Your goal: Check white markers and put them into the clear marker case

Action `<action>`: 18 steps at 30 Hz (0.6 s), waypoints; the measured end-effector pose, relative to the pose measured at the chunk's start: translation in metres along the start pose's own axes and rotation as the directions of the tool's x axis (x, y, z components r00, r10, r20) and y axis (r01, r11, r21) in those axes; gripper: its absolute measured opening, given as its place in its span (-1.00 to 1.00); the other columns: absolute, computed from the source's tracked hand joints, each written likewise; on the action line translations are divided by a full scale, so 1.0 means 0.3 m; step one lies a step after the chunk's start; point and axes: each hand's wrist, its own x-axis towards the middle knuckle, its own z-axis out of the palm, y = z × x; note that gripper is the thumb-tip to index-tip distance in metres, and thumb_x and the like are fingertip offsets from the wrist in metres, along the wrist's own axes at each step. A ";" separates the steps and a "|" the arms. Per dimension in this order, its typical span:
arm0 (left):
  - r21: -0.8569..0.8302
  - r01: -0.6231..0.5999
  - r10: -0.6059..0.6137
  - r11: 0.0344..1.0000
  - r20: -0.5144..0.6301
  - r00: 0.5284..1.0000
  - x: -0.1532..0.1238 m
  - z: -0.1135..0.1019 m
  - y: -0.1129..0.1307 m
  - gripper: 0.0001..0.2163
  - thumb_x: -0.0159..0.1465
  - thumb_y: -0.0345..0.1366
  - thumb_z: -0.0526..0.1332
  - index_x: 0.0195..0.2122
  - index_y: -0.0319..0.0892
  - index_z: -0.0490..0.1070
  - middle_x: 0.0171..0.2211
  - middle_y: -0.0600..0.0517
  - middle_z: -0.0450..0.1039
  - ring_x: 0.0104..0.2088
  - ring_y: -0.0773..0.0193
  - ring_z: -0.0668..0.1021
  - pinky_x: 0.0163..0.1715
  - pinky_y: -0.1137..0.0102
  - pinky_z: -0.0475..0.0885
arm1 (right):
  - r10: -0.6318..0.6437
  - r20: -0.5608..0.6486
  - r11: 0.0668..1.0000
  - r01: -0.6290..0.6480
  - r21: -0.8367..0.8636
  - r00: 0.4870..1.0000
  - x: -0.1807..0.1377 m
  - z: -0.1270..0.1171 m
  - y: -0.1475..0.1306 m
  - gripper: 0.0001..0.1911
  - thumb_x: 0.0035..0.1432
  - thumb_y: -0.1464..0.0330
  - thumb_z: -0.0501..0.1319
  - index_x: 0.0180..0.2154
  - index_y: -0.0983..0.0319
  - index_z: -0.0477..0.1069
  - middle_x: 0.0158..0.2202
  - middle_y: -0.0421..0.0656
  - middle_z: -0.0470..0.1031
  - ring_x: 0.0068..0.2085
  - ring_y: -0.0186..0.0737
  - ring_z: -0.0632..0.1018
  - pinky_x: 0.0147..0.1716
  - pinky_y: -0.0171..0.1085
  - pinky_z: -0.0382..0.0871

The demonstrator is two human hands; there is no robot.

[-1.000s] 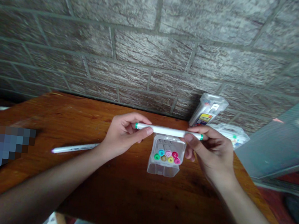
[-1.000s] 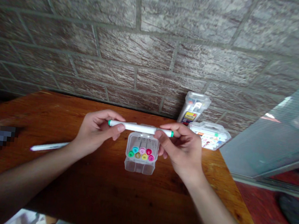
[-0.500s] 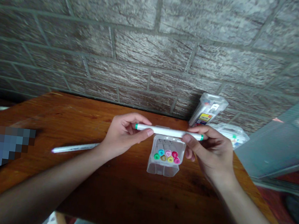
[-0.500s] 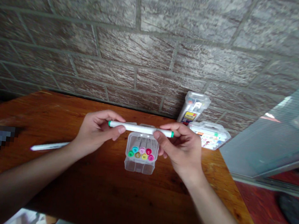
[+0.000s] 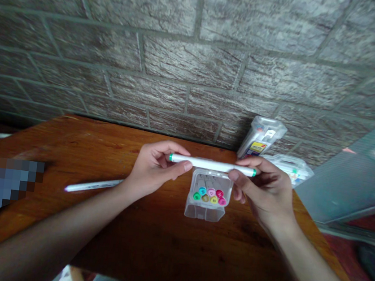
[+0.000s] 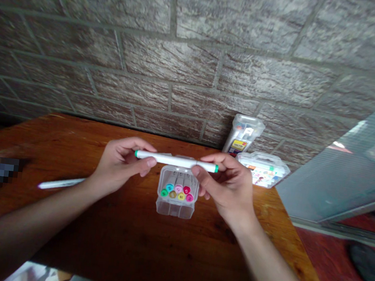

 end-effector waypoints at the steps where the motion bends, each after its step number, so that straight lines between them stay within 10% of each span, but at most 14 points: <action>1: 0.000 0.001 -0.001 1.000 0.001 1.000 0.000 0.001 0.001 -0.83 0.17 -0.27 0.55 -0.31 -0.21 0.64 -0.55 0.06 0.57 -0.67 0.44 0.48 -0.68 0.56 0.33 | -0.002 0.001 1.000 0.002 -0.004 1.000 0.000 0.001 0.000 -0.77 0.07 0.33 0.59 -0.27 0.17 0.62 -0.65 -0.31 0.51 -0.71 -0.38 0.45 -0.77 -0.42 0.31; 18: 0.010 -0.001 0.001 1.000 0.031 1.000 -0.002 -0.012 -0.016 -0.82 0.23 -0.21 0.52 -0.29 -0.18 0.62 -0.54 0.06 0.55 -0.66 0.40 0.47 -0.68 0.51 0.30 | -0.008 0.008 1.000 0.008 -0.007 1.000 -0.002 -0.002 0.001 -0.80 0.12 0.32 0.56 -0.26 0.20 0.62 -0.60 -0.25 0.58 -0.70 -0.37 0.50 -0.75 -0.44 0.33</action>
